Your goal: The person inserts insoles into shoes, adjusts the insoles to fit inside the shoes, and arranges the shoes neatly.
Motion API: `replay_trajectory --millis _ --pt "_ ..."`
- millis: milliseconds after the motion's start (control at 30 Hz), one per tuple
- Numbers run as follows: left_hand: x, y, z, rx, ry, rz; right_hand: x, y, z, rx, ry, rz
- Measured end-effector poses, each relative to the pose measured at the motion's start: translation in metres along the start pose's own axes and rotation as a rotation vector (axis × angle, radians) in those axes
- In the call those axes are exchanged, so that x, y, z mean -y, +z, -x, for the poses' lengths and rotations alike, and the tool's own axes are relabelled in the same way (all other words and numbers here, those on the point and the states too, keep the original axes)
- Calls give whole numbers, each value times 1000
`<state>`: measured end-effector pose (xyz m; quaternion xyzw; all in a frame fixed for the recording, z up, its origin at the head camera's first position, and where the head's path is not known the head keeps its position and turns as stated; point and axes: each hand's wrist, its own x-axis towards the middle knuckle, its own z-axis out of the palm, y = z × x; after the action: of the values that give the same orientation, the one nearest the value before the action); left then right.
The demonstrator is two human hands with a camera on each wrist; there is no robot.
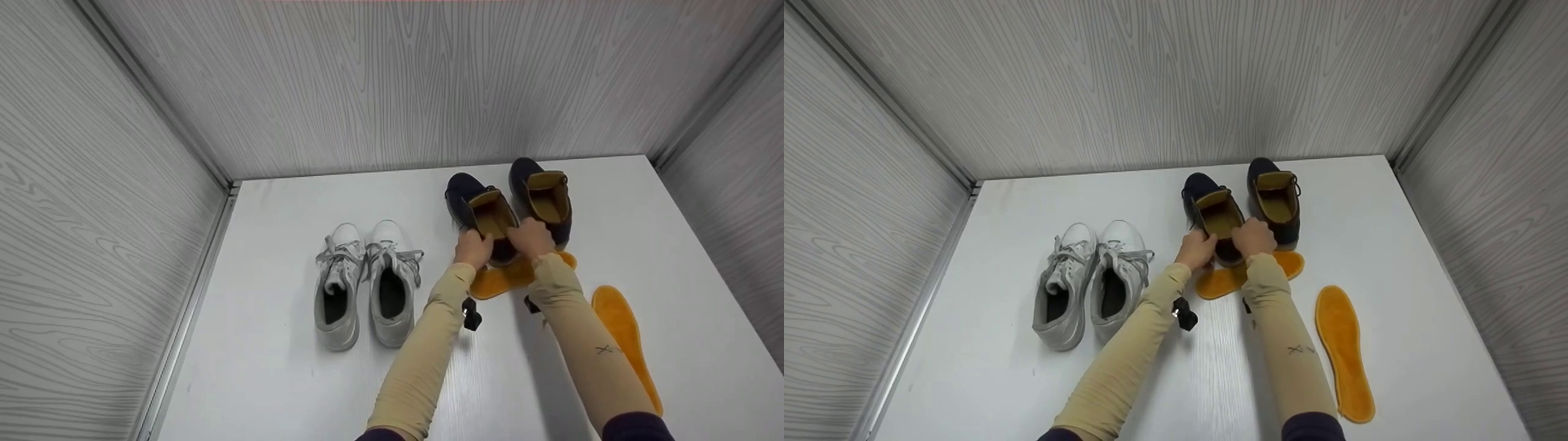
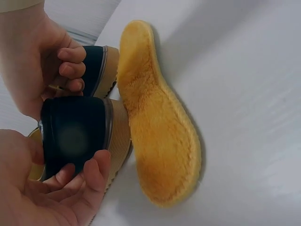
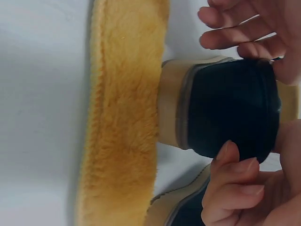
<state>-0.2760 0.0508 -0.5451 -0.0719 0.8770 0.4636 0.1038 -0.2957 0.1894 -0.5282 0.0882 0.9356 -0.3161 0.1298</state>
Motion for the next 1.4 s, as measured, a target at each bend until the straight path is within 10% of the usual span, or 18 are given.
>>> replay_trajectory --millis 733,1133,1400 --pt "-5 2 -2 -89 14 -100 6 18 1 -141 -91 -36" --pt "-18 -25 3 -247 155 -198 30 2 17 -126 -160 -85" --pt "-17 -47 27 -232 245 -241 38 -4 37 -115 -206 -69"
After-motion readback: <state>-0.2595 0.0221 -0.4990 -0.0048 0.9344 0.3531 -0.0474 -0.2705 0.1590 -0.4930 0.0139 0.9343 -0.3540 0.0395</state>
